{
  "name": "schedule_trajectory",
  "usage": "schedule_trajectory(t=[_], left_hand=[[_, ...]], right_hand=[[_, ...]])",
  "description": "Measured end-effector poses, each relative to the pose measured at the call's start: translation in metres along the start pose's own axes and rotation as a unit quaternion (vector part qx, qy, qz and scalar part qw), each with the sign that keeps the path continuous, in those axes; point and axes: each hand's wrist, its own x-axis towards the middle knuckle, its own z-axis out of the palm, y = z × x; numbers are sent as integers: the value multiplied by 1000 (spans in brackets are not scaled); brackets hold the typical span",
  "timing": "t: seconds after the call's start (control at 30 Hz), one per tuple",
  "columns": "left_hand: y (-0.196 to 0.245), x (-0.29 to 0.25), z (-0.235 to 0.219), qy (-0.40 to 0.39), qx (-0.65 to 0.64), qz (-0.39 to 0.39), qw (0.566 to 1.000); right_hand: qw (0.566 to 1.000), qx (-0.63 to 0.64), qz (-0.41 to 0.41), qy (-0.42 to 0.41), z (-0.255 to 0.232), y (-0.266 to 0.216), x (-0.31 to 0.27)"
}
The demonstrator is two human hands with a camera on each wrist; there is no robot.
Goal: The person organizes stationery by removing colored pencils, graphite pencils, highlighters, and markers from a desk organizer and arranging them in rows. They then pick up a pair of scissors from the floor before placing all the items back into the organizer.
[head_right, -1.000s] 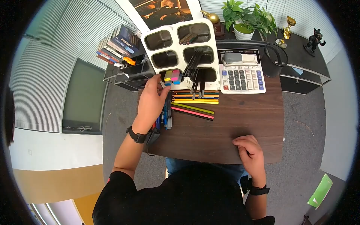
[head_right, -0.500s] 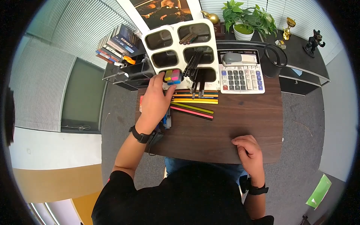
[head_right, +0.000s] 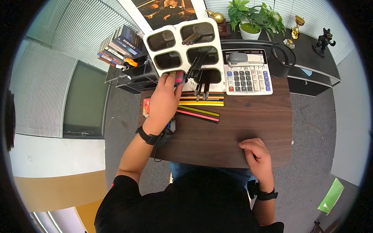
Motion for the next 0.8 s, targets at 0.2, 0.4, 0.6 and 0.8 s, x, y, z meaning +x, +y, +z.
schedule_trajectory(t=[0.2, 0.4, 0.6, 0.8], left_hand=[[4, -12, -16, 102, -32, 40, 993], [15, -49, -21, -155, -151, 129, 968], [16, -50, 2, -143, 32, 152, 977], [14, -49, 10, -174, -21, 116, 978]], right_hand=[[1000, 2, 4, -2, -2, -2, 1], [1000, 1, 1, -8, -2, 1, 1], [1000, 4, -8, -5, -1, 3, -1], [1000, -6, -8, -5, -1, 1, -1]])
